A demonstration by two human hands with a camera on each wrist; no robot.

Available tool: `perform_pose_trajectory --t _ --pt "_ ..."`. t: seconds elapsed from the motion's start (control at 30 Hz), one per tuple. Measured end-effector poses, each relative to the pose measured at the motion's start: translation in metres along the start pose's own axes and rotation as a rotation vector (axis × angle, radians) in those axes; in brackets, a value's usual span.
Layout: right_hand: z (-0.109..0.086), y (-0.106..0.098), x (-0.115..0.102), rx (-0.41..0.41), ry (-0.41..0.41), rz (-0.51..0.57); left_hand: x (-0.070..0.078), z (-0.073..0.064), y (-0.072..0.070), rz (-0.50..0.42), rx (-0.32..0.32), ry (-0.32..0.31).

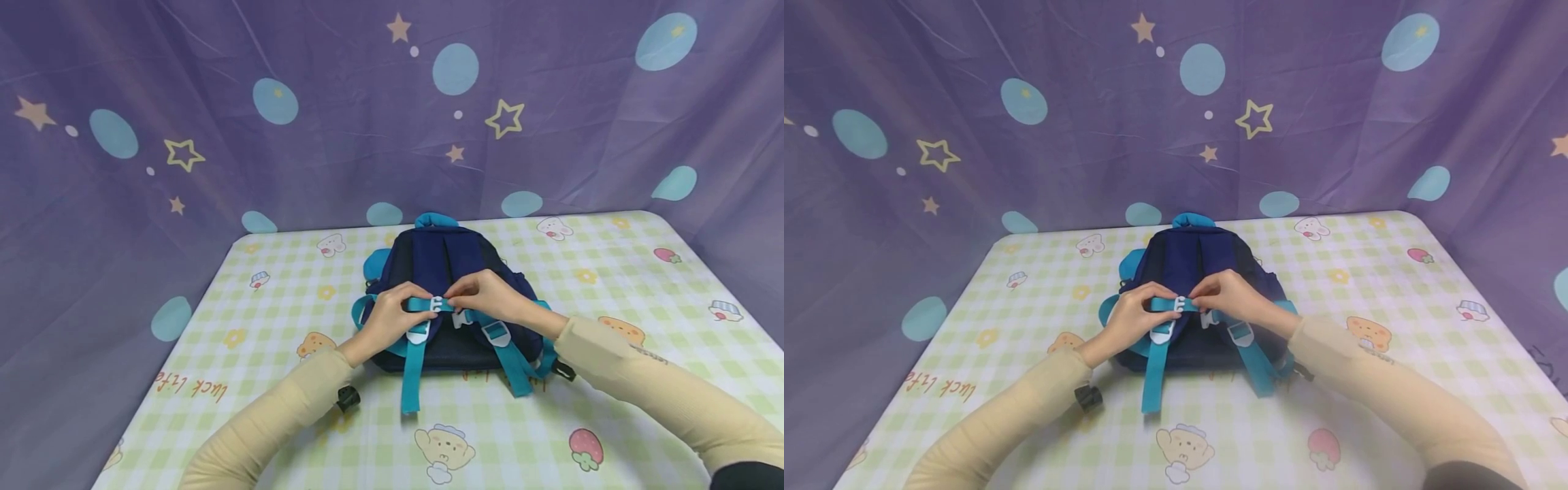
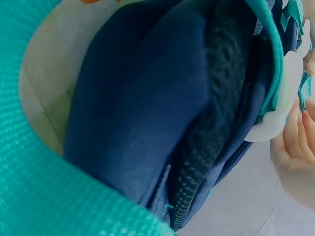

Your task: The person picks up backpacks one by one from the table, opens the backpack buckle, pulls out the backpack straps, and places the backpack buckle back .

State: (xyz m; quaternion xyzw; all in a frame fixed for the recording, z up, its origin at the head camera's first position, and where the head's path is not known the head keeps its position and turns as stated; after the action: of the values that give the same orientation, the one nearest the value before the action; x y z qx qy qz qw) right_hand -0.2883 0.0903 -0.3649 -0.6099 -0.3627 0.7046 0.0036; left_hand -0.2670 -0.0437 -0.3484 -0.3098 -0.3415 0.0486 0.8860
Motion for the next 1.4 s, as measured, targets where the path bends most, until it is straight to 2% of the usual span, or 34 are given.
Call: perform_pose_trajectory --t 0.43,0.73,1.2,1.4 --pt "0.002 0.002 -0.003 0.002 -0.018 0.032 0.000 0.000 0.000 -0.009 0.010 0.003" --pt "-0.002 -0.007 -0.006 0.094 -0.021 -0.011 0.001 0.001 0.000 0.000 -0.002 -0.004" --pt "0.000 0.005 -0.007 0.037 0.028 0.025 0.004 0.000 0.001 -0.003 0.011 0.026" --pt "0.002 0.005 -0.002 0.035 0.087 0.047 0.005 0.000 0.000 -0.013 0.015 0.037"
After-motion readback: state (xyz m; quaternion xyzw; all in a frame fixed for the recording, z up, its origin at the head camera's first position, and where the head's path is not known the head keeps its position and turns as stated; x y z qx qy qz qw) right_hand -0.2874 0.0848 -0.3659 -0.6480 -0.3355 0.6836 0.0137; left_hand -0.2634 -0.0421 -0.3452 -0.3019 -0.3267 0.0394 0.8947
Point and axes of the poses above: each hand's wrist, its own z-axis towards the middle knuckle, its own y-axis out of the palm, x = y × z, the point moved 9 cm from there along z, towards the middle knuckle, and after that the axes turned 7 degrees about y, right-handed, at the moved point
